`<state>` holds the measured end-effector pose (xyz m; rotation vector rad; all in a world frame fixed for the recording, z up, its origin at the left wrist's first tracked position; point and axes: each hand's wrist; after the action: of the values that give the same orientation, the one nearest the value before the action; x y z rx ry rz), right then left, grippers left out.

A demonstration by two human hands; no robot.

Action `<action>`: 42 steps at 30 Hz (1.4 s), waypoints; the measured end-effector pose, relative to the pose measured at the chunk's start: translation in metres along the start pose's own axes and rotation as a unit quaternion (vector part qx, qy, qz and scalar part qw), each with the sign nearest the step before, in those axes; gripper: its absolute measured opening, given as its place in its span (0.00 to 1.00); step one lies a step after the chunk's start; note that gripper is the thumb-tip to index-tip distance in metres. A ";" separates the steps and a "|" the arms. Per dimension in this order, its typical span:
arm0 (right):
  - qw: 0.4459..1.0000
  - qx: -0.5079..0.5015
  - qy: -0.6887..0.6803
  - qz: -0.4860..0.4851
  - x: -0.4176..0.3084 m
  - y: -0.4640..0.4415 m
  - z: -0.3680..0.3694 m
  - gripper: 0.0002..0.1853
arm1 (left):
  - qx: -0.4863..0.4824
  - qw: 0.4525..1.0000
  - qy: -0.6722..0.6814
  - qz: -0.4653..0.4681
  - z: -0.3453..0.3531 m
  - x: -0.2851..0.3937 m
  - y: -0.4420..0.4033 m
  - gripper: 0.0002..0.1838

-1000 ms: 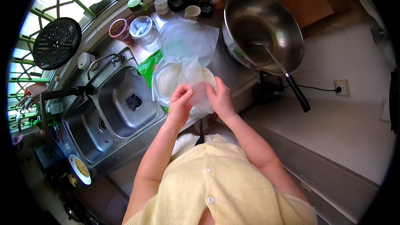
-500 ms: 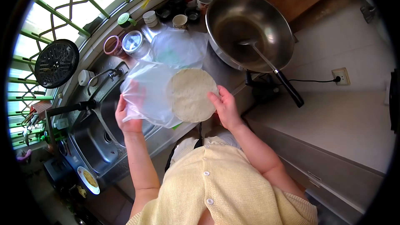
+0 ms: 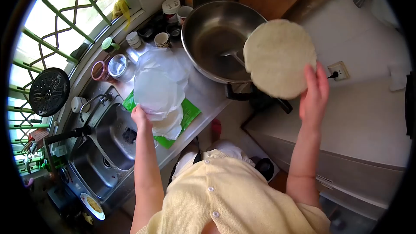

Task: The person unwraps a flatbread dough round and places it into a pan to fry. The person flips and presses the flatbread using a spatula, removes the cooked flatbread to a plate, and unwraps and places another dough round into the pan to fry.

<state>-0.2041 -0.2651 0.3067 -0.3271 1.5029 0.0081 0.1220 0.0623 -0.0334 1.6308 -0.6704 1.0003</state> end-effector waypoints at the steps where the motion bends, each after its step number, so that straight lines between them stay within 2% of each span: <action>1: 1.000 0.014 -0.020 0.019 0.000 -0.021 0.001 0.17 | 0.009 1.000 -0.024 0.019 0.004 0.005 0.005 0.15; 2: 0.999 0.019 0.006 0.025 0.006 -0.044 0.002 0.18 | 0.018 0.998 -0.048 0.038 0.007 0.008 0.010 0.17; 3: 0.999 0.024 0.032 0.032 0.016 -0.065 0.002 0.18 | 0.091 0.968 -0.144 0.182 0.010 0.005 0.011 0.24; 4: 0.997 -0.003 0.074 0.004 0.028 -0.086 0.001 0.18 | 0.149 0.916 -0.202 0.313 0.011 0.006 0.018 0.24; 5: 0.993 -0.030 0.114 -0.026 0.043 -0.106 0.000 0.18 | 0.205 0.839 -0.253 0.437 0.011 0.009 0.031 0.25; 6: 0.985 -0.057 0.154 -0.055 0.058 -0.124 0.001 0.18 | 0.255 0.739 -0.298 0.547 0.010 0.013 0.048 0.25; 8: 0.969 -0.081 0.213 -0.091 0.090 -0.152 0.006 0.20 | 0.118 0.785 -0.255 0.552 0.012 0.027 0.115 0.25; 9: 0.960 -0.093 0.241 -0.109 0.104 -0.166 0.009 0.21 | -0.090 0.883 -0.234 0.397 0.013 0.043 0.164 0.23; 10: 0.950 -0.117 0.273 -0.099 0.115 -0.181 0.015 0.21 | -0.245 0.936 -0.205 0.151 0.016 0.012 0.185 0.20; 11: 0.937 -0.142 0.306 -0.087 0.125 -0.194 0.023 0.22 | -0.390 0.912 -0.128 0.001 0.030 0.042 0.253 0.18; 12: 0.923 -0.168 0.338 -0.077 0.134 -0.202 0.030 0.23 | -0.521 0.815 -0.162 -0.197 0.048 0.061 0.297 0.25; 13: 0.918 -0.185 0.342 -0.072 0.140 -0.209 0.037 0.23 | -0.563 0.756 -0.114 -0.312 0.065 0.065 0.334 0.33; 14: 0.914 -0.201 0.346 -0.069 0.145 -0.215 0.046 0.23 | -0.565 0.735 -0.087 -0.365 0.082 0.063 0.362 0.37; 15: 0.909 -0.216 0.351 -0.066 0.148 -0.218 0.051 0.23 | -0.527 0.742 -0.057 -0.411 0.102 0.061 0.384 0.29; 18: 0.876 -0.242 0.405 -0.097 0.152 -0.223 0.061 0.21 | -0.509 0.741 0.087 -0.430 0.146 0.045 0.399 0.20; 19: 0.865 -0.247 0.422 -0.113 0.158 -0.223 0.062 0.20 | -0.458 0.783 0.069 -0.416 0.144 0.061 0.410 0.14; 21: 0.844 -0.252 0.452 -0.144 0.175 -0.222 0.067 0.19 | -0.466 0.782 0.082 -0.404 0.121 0.089 0.412 0.15; 24: 0.809 -0.316 0.494 -0.046 0.178 -0.223 0.079 0.20 | -0.494 0.775 0.077 -0.388 0.080 0.118 0.397 0.15; 25: 0.805 -0.331 0.490 -0.041 0.188 -0.223 0.082 0.19 | -0.476 0.796 0.060 -0.369 0.070 0.124 0.397 0.16; 28: 0.848 -0.335 0.402 0.082 0.202 -0.219 0.086 0.17 | -0.469 0.832 0.057 -0.291 0.054 0.134 0.398 0.15; 31: 0.823 -0.344 0.446 0.079 0.201 -0.215 0.090 0.15 | -0.493 0.828 0.095 -0.250 0.046 0.137 0.390 0.14; 34: 0.827 -0.328 0.446 0.101 0.191 -0.207 0.093 0.13 | -0.524 0.809 0.120 -0.238 0.041 0.137 0.383 0.14; 37: 0.684 -0.382 0.621 0.016 0.174 -0.201 0.106 0.13 | -0.539 0.797 0.118 -0.245 0.038 0.141 0.382 0.14; 40: 0.610 -0.403 0.655 -0.190 0.185 -0.180 0.118 0.12 | -0.528 0.814 0.100 -0.221 0.039 0.138 0.382 0.16; 41: 0.598 -0.415 0.645 -0.233 0.189 -0.178 0.122 0.12 | -0.531 0.813 0.095 -0.221 0.040 0.138 0.382 0.16; 42: 0.621 -0.404 0.630 -0.234 0.167 -0.172 0.128 0.13 | -0.533 0.812 0.088 -0.221 0.040 0.139 0.380 0.17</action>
<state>-0.0308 -0.4348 0.1833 -1.7537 2.7041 0.0504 -0.1121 -0.0749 0.2689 0.6137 -0.5230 0.2754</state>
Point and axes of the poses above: each hand's wrist, its own y-axis away from the middle knuckle, its own z-axis out of the palm, x = y × z, and after that the axes turned 11 degrees about x, right-handed
